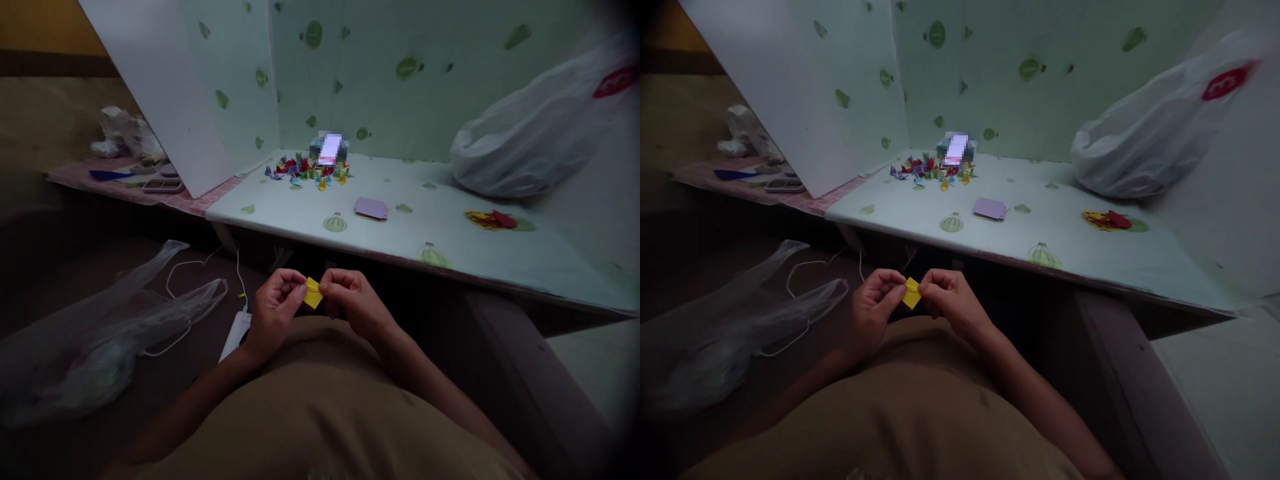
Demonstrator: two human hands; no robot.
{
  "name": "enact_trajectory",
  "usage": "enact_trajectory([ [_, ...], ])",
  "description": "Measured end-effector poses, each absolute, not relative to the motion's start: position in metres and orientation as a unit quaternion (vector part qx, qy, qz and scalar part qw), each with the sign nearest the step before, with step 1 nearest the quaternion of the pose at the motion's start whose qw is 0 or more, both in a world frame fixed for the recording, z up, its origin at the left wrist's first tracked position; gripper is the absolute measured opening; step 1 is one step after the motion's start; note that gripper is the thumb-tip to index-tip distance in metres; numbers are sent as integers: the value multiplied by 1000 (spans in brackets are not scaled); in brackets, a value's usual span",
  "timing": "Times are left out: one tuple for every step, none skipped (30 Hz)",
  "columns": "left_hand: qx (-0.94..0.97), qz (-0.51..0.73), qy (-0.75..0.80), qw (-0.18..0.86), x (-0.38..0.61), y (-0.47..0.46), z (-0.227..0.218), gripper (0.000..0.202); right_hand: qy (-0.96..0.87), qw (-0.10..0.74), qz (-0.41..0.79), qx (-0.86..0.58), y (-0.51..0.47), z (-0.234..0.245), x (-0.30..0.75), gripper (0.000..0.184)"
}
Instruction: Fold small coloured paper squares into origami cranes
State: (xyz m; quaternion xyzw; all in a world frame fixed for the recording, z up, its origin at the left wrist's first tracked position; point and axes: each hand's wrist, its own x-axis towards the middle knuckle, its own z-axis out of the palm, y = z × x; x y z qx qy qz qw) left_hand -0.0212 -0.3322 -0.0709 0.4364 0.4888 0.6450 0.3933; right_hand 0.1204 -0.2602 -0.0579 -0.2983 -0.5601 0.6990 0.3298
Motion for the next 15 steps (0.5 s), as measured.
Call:
enact_trajectory([
  [441, 645, 490, 387, -21, -332, -71, 17, -565, 328, 698, -294, -260, -58, 121, 20],
  [448, 644, 492, 377, -22, -333, -72, 17, -571, 327, 695, -289, -260, -58, 122, 21],
  [457, 641, 495, 367, -22, -333, -73, 16, -578, 325, 693, -283, -260, -58, 122, 22],
  [467, 636, 500, 358, -22, -333, -74, 16, -585, 323, 691, -276, -260, -58, 122, 23],
  [477, 630, 503, 350, -22, -333, -75, 16, -590, 322, 689, -272, -259, -59, 123, 24],
  [483, 625, 506, 347, -23, -334, -75, 16, -594, 321, 687, -268, -259, -59, 123, 24],
  [485, 621, 507, 348, -23, -334, -75, 17, -597, 321, 686, -266, -260, -59, 123, 24],
  [483, 620, 507, 354, -23, -334, -75, 18, -597, 321, 686, -265, -260, -59, 123, 25],
  [477, 620, 506, 364, -23, -334, -74, 20, -597, 321, 686, -265, -260, -59, 123, 25],
  [468, 620, 505, 377, -24, -334, -73, 21, -596, 322, 686, -265, -260, -59, 122, 26],
  [458, 618, 507, 389, -24, -333, -71, 22, -596, 323, 686, -265, -260, -59, 122, 26],
  [450, 612, 512, 400, -24, -333, -70, 22, -596, 322, 686, -266, -260, -59, 122, 26],
  [447, 602, 521, 408, -24, -333, -68, 22, -597, 321, 685, -266, -260, -59, 122, 26],
  [449, 592, 529, 411, -24, -332, -66, 22, -600, 318, 684, -266, -260, -60, 123, 26],
  [453, 581, 536, 412, -24, -332, -65, 23, -603, 315, 683, -266, -260, -60, 123, 26],
])
